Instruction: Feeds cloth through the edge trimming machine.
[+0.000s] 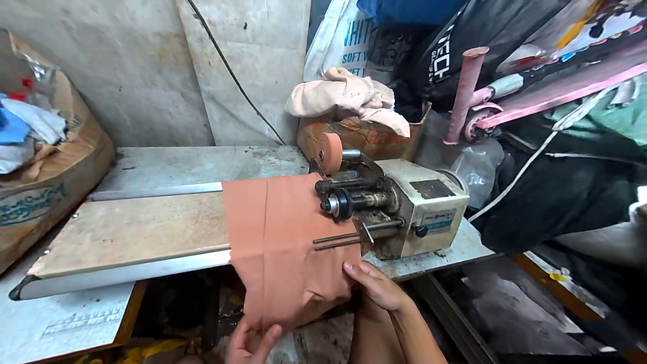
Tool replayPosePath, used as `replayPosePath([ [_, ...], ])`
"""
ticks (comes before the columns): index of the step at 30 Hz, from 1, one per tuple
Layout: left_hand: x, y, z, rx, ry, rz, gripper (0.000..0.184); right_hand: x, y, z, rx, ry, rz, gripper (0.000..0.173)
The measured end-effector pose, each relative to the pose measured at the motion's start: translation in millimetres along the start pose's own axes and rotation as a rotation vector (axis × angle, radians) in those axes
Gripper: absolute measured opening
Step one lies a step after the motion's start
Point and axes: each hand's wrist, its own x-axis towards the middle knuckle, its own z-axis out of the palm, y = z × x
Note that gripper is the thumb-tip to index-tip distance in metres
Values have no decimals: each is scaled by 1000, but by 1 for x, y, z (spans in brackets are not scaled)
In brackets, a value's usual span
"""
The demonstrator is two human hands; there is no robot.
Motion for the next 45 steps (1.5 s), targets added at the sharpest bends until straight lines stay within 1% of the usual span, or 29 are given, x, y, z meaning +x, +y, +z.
replayPosePath([
  [2, 2, -1, 0, -38, 26, 16, 34, -1, 1, -1, -1, -5, 1, 35],
  [5, 1, -3, 0, 37, 13, -20, 37, -1, 0, 0, 12, -9, 5, 34],
  [8, 1, -2, 0, 7, 78, 15, 26, -1, 1, -1, 10, -9, 0, 34],
  [11, 0, -4, -1, 48, 80, 25, 31, -1, 1, 0, -1, -3, -7, 33],
  [14, -2, -3, -2, -11, 119, 32, 26, -1, 0, 0, -7, -9, -16, 33],
  [15, -1, -3, -3, -13, 120, 36, 27, -1, 0, 1, -5, -10, -16, 33],
  [18, -2, -3, -4, 5, 73, 15, 33, 0, 1, 0, 8, -26, -24, 34],
  [21, -3, -5, -7, -100, 83, 15, 32, -1, 2, -1, 2, -26, -22, 34],
  [24, -2, -7, -9, -56, 42, 7, 38, 0, 2, -1, -3, -33, -22, 34],
  [27, -4, -3, -6, -97, 46, 4, 33, 0, 1, 0, 0, -43, -26, 33],
  [28, -3, -3, -6, -108, 65, 8, 35, 0, 0, 0, 4, -43, -27, 33],
  [30, -2, -3, -7, -61, 50, 1, 43, 0, 0, 0, 0, -35, -28, 34],
  [32, -4, -3, -6, -57, 16, -18, 40, 0, 0, -1, -20, -32, -30, 34],
  [34, -6, -3, -6, -135, 18, -14, 34, 0, 2, -1, -21, -31, -38, 34],
  [36, -4, -4, -7, -164, 40, -2, 39, 0, 2, -1, -12, -33, -36, 35],
  [38, -3, -3, -8, -98, 3, -2, 44, 0, 2, -1, 0, -34, -34, 35],
  [39, -3, -2, -8, -95, -13, -3, 43, 0, 1, -1, 3, -34, -34, 34],
  [42, -5, 0, -11, -231, -4, 11, 37, 0, 1, -1, -7, -30, -27, 34],
  [43, -3, 0, -12, -245, 11, 19, 39, 0, 1, 0, -9, -23, -26, 34],
  [45, 0, 0, -12, -173, -1, 11, 45, 0, 0, 0, -5, -18, -24, 34],
])
